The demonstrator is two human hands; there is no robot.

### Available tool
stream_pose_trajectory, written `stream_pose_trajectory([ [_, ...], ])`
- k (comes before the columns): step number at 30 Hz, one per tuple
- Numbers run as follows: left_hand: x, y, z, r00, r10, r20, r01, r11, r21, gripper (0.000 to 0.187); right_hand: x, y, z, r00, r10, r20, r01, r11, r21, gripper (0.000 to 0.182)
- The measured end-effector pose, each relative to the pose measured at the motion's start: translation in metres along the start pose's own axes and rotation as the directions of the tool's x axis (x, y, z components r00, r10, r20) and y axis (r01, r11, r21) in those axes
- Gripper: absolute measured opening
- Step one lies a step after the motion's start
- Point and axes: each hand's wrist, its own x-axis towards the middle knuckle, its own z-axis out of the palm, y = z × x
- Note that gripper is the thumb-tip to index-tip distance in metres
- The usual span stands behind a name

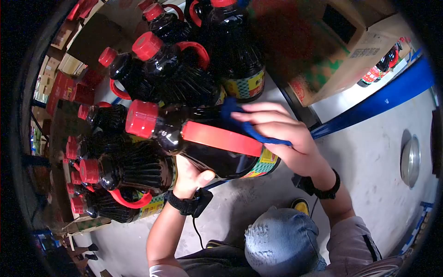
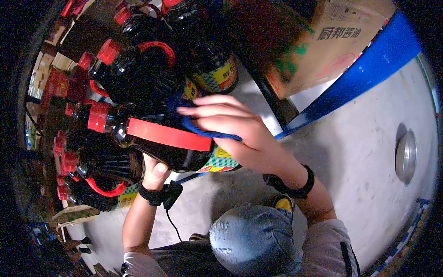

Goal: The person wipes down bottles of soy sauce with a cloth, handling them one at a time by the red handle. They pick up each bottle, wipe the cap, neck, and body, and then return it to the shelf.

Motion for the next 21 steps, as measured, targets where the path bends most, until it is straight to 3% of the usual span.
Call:
stream_pose_trajectory([
  [4, 0.001, 0.001, 0.011, 1.000, -0.001, 0.020, 0.001, 1.000, 0.012, 0.094, -0.038, -0.012, 0.008, 0.976, 0.143, -0.164, -0.155, 0.986, -0.061, 0.023],
  [5, 0.005, 0.001, 0.009, 0.994, 0.028, 0.109, -0.048, 0.981, 0.186, 0.094, -0.048, -0.013, 0.012, 0.961, 0.161, -0.223, -0.180, 0.981, -0.067, 0.023],
  [7, 0.008, -0.001, 0.026, 0.990, 0.136, -0.023, -0.135, 0.989, 0.055, 0.091, -0.076, -0.008, 0.020, 0.949, 0.196, -0.246, -0.236, 0.961, -0.146, 0.024],
  [8, 0.015, 0.011, 0.025, 0.997, 0.011, 0.073, -0.020, 0.993, 0.118, 0.089, -0.090, -0.004, 0.024, 0.934, 0.227, -0.275, -0.290, 0.932, -0.217, 0.027],
  [11, 0.017, 0.004, 0.030, 0.988, 0.152, -0.013, -0.151, 0.988, 0.011, 0.087, -0.125, 0.010, 0.029, 0.954, 0.224, -0.201, -0.281, 0.903, -0.325, 0.033],
  [13, 0.017, 0.003, 0.029, 0.986, 0.167, -0.014, -0.167, 0.986, 0.005, 0.087, -0.134, 0.004, 0.025, 0.948, 0.275, -0.163, -0.317, 0.867, -0.385, 0.031],
  [17, 0.020, 0.012, 0.044, 0.987, 0.159, 0.005, -0.159, 0.987, 0.022, 0.085, -0.129, -0.012, 0.009, 0.950, 0.250, -0.185, -0.305, 0.868, -0.393, 0.026],
  [19, 0.026, 0.015, 0.051, 0.969, 0.245, 0.012, -0.240, 0.935, 0.261, 0.086, -0.113, -0.023, 0.006, 0.911, -0.042, -0.410, -0.171, 0.866, -0.469, 0.024],
  [21, 0.030, 0.008, 0.056, 0.971, 0.236, 0.040, -0.235, 0.908, 0.347, 0.090, -0.091, -0.041, 0.008, 0.899, -0.025, -0.437, -0.222, 0.835, -0.504, 0.022],
])
